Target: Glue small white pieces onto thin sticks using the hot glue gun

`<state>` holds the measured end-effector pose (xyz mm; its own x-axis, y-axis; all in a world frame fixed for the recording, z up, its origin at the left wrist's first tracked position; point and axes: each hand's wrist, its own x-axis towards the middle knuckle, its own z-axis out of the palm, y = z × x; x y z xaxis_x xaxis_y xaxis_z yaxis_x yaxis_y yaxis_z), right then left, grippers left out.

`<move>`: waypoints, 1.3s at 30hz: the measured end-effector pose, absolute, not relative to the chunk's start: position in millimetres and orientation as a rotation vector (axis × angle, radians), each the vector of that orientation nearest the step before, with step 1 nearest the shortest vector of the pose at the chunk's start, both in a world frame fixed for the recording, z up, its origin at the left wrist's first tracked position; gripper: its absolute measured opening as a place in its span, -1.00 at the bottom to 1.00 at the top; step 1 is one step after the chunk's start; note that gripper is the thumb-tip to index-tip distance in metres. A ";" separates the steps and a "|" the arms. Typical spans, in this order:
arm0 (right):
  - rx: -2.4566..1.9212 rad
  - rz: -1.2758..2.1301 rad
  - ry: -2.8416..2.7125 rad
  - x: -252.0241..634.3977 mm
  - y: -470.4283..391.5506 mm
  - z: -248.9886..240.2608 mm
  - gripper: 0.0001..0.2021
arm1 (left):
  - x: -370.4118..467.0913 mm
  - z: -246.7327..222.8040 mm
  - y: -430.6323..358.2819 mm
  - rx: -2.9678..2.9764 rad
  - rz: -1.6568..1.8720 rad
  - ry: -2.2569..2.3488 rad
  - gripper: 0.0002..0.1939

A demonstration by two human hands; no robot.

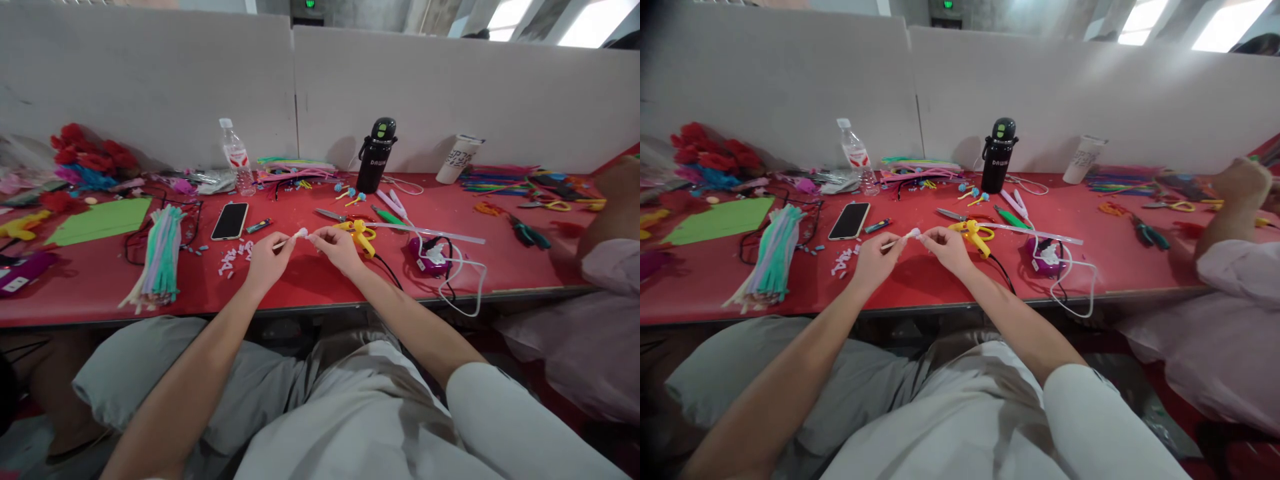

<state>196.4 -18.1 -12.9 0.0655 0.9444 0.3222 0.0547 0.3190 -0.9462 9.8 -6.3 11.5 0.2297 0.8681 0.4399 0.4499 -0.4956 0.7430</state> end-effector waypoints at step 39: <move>-1.132 0.670 -1.404 196.7 -15.2 -17.3 -0.71 | 9.5 9.8 -6.9 2.148 1.111 1.158 -0.75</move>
